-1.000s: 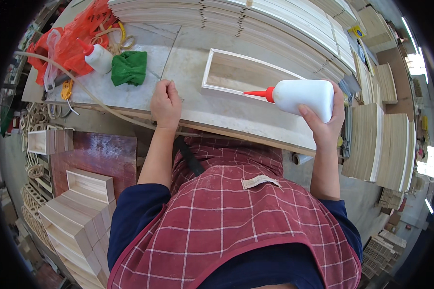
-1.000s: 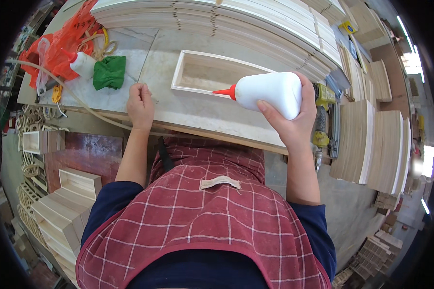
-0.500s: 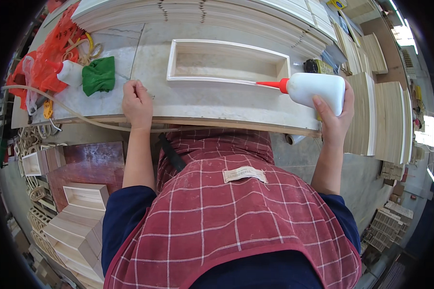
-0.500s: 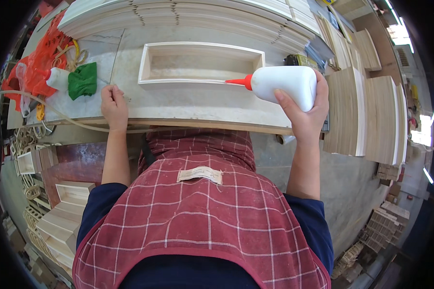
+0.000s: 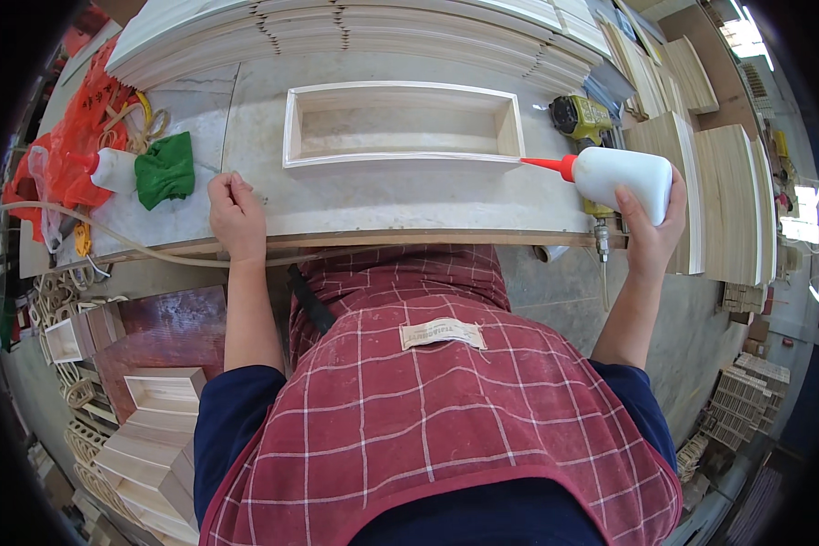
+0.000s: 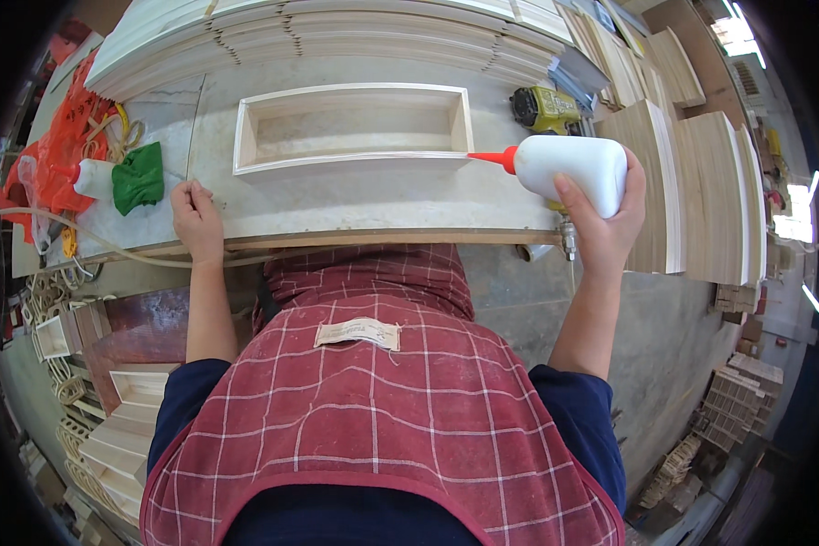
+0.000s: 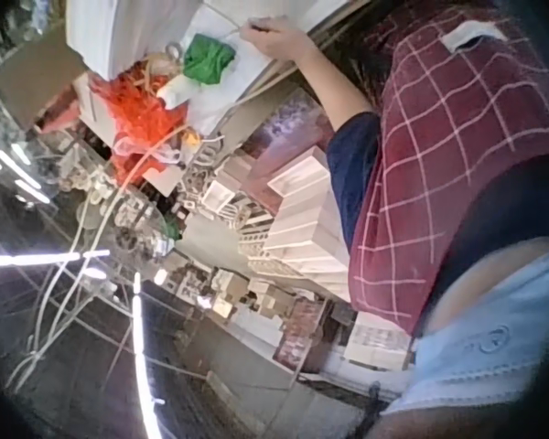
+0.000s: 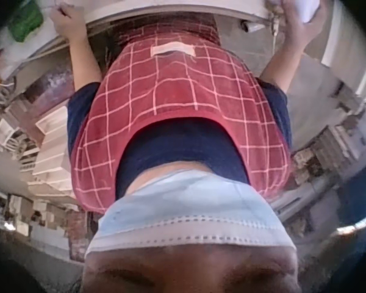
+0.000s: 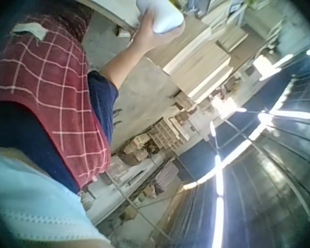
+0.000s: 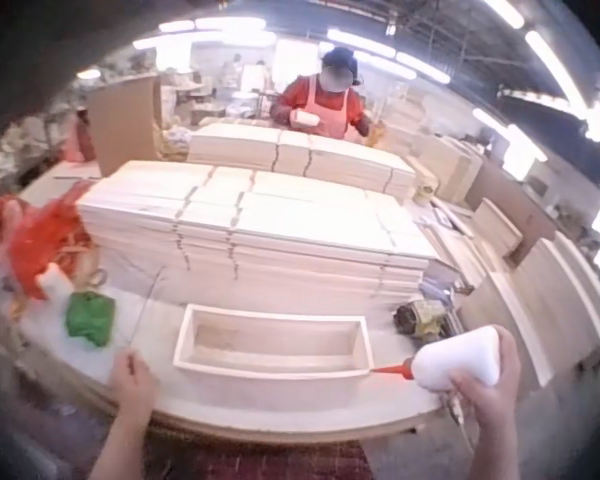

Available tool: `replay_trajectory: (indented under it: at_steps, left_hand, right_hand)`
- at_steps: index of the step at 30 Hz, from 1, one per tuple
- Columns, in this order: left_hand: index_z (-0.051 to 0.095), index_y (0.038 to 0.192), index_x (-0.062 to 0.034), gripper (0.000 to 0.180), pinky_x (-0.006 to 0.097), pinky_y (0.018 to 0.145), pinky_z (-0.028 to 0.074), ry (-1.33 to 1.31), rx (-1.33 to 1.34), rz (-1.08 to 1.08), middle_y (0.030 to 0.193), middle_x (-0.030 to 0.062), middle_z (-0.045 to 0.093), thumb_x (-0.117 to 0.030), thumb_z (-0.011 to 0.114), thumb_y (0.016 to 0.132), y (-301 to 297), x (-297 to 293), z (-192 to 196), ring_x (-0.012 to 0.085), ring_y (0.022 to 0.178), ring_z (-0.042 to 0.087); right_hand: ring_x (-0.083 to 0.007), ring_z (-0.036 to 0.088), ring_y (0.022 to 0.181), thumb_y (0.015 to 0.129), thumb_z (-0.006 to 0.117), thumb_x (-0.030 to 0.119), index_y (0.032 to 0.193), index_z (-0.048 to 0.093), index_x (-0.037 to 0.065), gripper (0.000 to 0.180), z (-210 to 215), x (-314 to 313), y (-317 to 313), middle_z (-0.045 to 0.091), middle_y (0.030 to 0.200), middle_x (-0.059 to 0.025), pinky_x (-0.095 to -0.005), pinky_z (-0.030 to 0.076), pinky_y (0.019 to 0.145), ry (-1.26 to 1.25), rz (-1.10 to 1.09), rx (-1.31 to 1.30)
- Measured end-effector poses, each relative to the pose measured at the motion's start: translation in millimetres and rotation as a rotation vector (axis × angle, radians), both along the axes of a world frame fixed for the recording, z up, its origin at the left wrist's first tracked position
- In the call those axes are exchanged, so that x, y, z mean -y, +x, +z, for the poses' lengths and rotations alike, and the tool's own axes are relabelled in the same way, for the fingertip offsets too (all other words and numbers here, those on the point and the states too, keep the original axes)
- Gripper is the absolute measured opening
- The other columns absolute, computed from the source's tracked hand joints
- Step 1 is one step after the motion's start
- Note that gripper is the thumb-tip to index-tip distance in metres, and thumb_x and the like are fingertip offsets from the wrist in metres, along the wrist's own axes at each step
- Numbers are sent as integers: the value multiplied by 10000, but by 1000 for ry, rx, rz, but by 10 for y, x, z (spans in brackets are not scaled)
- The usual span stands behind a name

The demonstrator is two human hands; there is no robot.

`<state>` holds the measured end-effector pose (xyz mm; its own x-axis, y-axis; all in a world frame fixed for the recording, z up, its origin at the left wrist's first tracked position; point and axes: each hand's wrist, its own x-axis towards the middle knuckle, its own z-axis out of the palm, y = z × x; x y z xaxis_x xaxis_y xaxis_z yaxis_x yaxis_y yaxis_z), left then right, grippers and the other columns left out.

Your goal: Assembling wooden box components using glue and a pneumatic nail gun.

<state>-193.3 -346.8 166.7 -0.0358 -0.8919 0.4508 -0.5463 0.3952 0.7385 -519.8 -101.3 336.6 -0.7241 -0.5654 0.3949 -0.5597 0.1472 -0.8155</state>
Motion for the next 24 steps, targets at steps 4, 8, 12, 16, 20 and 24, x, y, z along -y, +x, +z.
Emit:
replay_trajectory:
  at_steps: [4, 8, 12, 16, 20, 24]
  left_hand:
    - [474, 823, -52, 122, 336, 520, 414, 1, 10, 13, 616, 86, 544, -171, 463, 852, 11, -13, 38, 237, 554, 544]
    - [486, 794, -55, 160, 333, 515, 408, 42, -9, 22, 606, 85, 534, -205, 487, 850, -17, -34, 68, 235, 547, 535]
    - [490, 773, -55, 177, 330, 497, 396, 51, -31, 44, 588, 81, 518, -217, 510, 841, 23, -27, 3, 228, 522, 511]
    - [491, 744, -54, 170, 320, 471, 378, 27, -78, -2, 563, 72, 495, -195, 547, 820, 10, -33, 17, 211, 488, 481]
    - [489, 701, -34, 189, 238, 483, 384, -3, 17, -47, 552, 34, 501, -165, 561, 817, 15, -29, 56, 100, 498, 468]
    - [493, 659, -36, 188, 232, 461, 374, -62, -30, -33, 532, 30, 490, -129, 592, 790, -6, -30, 56, 95, 475, 459]
  right_hand:
    - [-199, 506, 938, 644, 716, 114, 1123, 412, -1, 580, -48, -3, -85, 494, 1025, -110, -322, 431, 792, -48, 3, 24]
    - [-218, 491, 987, 692, 675, 101, 1162, 382, 6, 562, -63, 312, -78, 488, 1060, -109, -347, 413, 836, -422, 279, 323]
    - [-205, 505, 965, 703, 654, 52, 1180, 361, 4, 562, -92, 974, 169, 488, 1054, -115, -341, 434, 822, -460, 460, 421]
    - [-150, 534, 843, 629, 741, 161, 1080, 437, -11, 570, -227, 1638, 543, 535, 933, -86, -256, 457, 701, -337, 475, 282]
    - [-166, 536, 855, 605, 765, 231, 1081, 431, -19, 633, -326, 2024, 683, 527, 950, -108, -274, 466, 702, -266, 499, 283]
    - [-183, 540, 863, 588, 776, 293, 1083, 421, -23, 687, -372, 2174, 714, 517, 961, -125, -284, 474, 702, -205, 526, 203]
